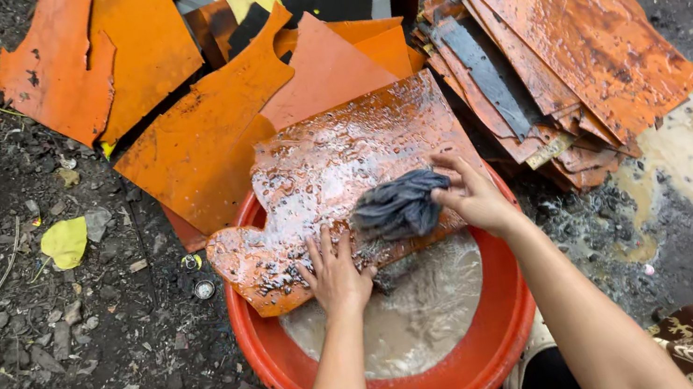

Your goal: The person scrubs multiple orange and black flat sign pieces with a dark cloth in a red basin of soapy water, rinsing and flipping each piece before placing it aside. The person handles the pieces one at a time, scrubbing both sides and rinsing them in the basin.

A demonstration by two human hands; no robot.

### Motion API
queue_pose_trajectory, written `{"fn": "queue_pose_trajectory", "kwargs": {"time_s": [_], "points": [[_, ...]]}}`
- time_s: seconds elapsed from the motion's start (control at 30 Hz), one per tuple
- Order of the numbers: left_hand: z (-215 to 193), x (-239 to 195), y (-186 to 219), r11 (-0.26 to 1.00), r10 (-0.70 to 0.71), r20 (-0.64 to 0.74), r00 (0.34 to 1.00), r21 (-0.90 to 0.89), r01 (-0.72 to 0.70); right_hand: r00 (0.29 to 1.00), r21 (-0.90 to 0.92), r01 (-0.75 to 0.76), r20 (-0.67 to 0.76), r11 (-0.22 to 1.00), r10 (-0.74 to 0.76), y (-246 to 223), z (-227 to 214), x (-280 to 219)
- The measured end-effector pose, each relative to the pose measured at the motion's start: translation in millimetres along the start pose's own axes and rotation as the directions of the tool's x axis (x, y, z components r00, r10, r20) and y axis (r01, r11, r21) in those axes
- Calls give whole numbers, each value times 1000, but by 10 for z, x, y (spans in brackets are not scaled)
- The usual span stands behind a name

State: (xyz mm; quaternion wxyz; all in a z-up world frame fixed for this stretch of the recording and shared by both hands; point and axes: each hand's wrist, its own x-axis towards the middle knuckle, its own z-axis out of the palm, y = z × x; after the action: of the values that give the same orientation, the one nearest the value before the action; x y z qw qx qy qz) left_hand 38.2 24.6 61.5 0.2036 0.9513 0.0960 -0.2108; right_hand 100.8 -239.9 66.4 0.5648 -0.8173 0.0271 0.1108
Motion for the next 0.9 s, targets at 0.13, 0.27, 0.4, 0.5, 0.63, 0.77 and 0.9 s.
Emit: {"fn": "queue_pose_trajectory", "kwargs": {"time_s": [0.13, 0.27, 0.4, 0.5, 0.63, 0.77, 0.9], "points": [[61, 53, -3, 999, 29, -17, 999, -30, -29, 959, -471, 217, -62, 855, -277, 118, 389, 337], [132, 153, -91, 998, 53, 5, 999, -43, -53, 989, -780, -81, -139, 620, -46, 212, 1365, 445], [186, 122, -125, 997, 64, 26, 998, 47, -65, 921, -775, 327, 134, 541, -365, 352, 1413, -39], [160, 196, -120, 998, 61, 42, 997, 13, -62, 838, -780, 460, 225, 424, -497, 380, 977, 22], [214, 246, -147, 997, 78, 33, 996, -11, -78, 917, -805, 286, 72, 520, -393, 394, 927, 412], [245, 247, -153, 998, 55, 60, 997, -4, -55, 916, -657, 319, 29, 684, -399, 379, 1424, 476], [224, 244, -163, 995, 68, 59, 996, 67, -72, 917, -753, 356, 167, 554, -362, 529, 1139, 162]]}}
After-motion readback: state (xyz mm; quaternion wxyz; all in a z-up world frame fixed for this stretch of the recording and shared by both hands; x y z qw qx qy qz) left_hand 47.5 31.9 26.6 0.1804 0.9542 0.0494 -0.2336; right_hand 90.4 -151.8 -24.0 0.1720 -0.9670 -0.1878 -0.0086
